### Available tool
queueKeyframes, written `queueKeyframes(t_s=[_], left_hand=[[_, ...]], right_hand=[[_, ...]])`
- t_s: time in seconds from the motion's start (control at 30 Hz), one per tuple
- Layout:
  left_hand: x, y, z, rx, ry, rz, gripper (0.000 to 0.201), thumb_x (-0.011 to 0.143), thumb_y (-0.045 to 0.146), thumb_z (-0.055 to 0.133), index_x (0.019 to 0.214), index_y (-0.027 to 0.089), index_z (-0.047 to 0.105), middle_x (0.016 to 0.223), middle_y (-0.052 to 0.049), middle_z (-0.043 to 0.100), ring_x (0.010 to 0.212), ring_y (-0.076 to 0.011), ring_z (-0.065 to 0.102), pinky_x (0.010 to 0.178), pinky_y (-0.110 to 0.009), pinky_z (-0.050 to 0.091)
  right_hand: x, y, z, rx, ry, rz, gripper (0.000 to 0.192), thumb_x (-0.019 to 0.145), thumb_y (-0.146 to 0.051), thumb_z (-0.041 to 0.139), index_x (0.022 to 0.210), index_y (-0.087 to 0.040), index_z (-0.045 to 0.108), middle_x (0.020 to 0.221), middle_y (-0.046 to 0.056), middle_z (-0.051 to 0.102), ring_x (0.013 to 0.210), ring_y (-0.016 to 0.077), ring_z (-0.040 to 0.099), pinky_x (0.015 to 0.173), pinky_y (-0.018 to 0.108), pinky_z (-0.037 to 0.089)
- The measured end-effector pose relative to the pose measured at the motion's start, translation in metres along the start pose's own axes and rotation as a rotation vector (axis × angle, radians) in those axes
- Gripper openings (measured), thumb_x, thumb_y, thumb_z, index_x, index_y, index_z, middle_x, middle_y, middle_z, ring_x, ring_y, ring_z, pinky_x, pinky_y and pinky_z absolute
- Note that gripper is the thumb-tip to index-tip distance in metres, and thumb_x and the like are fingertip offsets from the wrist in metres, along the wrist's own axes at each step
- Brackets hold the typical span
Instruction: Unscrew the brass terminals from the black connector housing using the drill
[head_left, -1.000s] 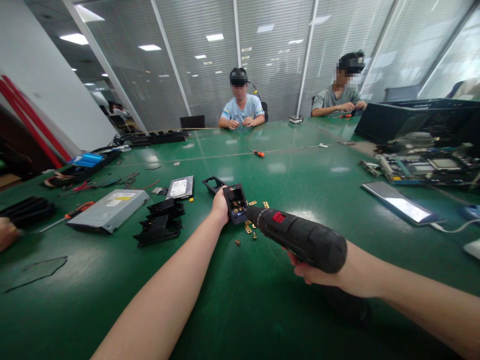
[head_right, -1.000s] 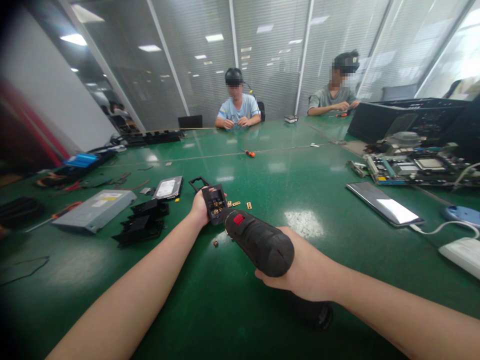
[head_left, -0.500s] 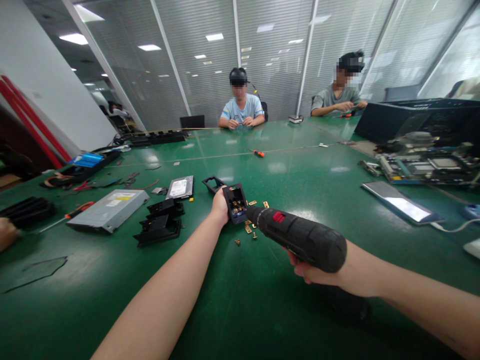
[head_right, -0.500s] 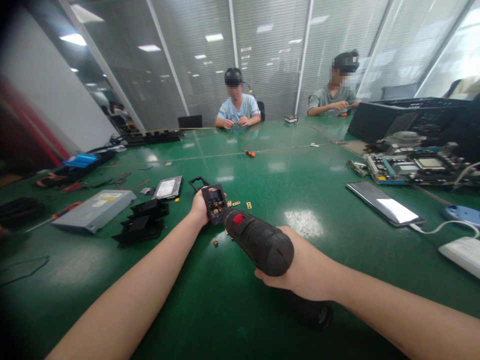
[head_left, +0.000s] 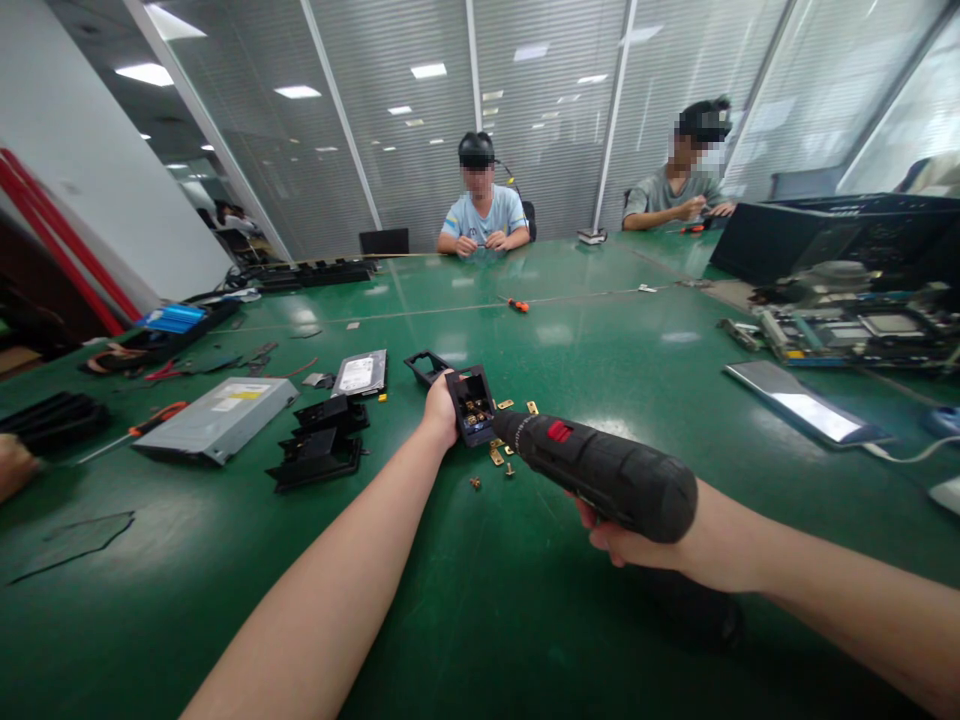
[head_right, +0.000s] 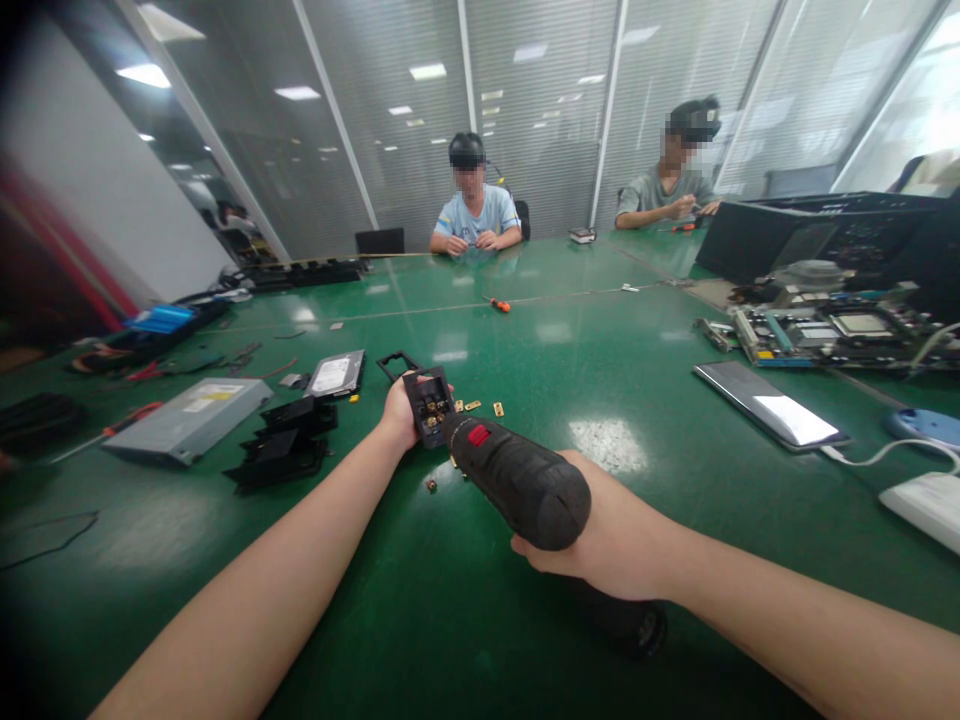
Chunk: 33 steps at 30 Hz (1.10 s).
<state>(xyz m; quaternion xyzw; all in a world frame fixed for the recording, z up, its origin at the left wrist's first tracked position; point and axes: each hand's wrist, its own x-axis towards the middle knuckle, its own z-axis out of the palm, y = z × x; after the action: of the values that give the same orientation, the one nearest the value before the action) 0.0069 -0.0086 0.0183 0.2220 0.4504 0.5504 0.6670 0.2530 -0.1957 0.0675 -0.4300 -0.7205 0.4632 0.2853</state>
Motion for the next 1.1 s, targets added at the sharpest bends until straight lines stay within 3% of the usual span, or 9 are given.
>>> queueKeyframes(t_s=[0.2, 0.37, 0.53, 0.83, 1.1], left_hand=[[-0.003, 0.001, 0.002, 0.041, -0.007, 0.009, 0.027, 0.085, 0.031, 0.051, 0.094, 0.015, 0.071, 0.057, -0.004, 0.062, 0.051, -0.0250, 0.061, 0.060, -0.038, 0.054], [-0.003, 0.001, 0.002, 0.042, -0.004, 0.010, 0.026, 0.086, 0.032, 0.050, 0.091, 0.017, 0.070, 0.057, -0.004, 0.061, 0.051, -0.0253, 0.061, 0.060, -0.039, 0.054], [-0.001, -0.001, 0.001, 0.016, 0.011, 0.005, 0.023, 0.084, 0.033, 0.052, 0.087, 0.017, 0.069, 0.058, -0.004, 0.063, 0.050, -0.0247, 0.060, 0.058, -0.038, 0.054], [-0.004, -0.002, 0.003, 0.017, 0.022, 0.042, 0.017, 0.084, 0.032, 0.054, 0.073, 0.021, 0.062, 0.060, -0.004, 0.065, 0.050, -0.0237, 0.062, 0.056, -0.035, 0.053], [-0.009, -0.006, 0.005, 0.007, 0.033, 0.058, 0.015, 0.081, 0.032, 0.057, 0.071, 0.021, 0.061, 0.057, -0.002, 0.063, 0.046, -0.0211, 0.059, 0.050, -0.032, 0.049]], right_hand=[[-0.001, 0.009, 0.001, -0.027, 0.002, 0.006, 0.052, 0.082, -0.020, 0.080, 0.133, -0.022, 0.068, 0.085, 0.000, 0.074, 0.063, 0.0159, 0.066, 0.057, 0.028, 0.053], [-0.002, 0.011, 0.001, -0.058, 0.020, 0.011, 0.029, 0.081, -0.030, 0.079, 0.107, -0.019, 0.070, 0.087, 0.003, 0.073, 0.065, 0.0170, 0.067, 0.059, 0.030, 0.055], [-0.004, 0.011, 0.001, -0.046, 0.018, -0.010, 0.021, 0.082, -0.037, 0.076, 0.091, -0.021, 0.067, 0.081, 0.003, 0.072, 0.065, 0.0187, 0.066, 0.058, 0.032, 0.056], [-0.008, 0.021, 0.002, -0.090, 0.047, 0.021, 0.030, 0.083, -0.046, 0.078, 0.099, -0.023, 0.069, 0.085, 0.005, 0.074, 0.067, 0.0211, 0.068, 0.058, 0.033, 0.056], [-0.005, 0.005, 0.003, -0.136, 0.029, -0.049, 0.024, 0.084, -0.039, 0.080, 0.093, -0.022, 0.066, 0.082, 0.003, 0.073, 0.066, 0.0192, 0.067, 0.060, 0.033, 0.057]])
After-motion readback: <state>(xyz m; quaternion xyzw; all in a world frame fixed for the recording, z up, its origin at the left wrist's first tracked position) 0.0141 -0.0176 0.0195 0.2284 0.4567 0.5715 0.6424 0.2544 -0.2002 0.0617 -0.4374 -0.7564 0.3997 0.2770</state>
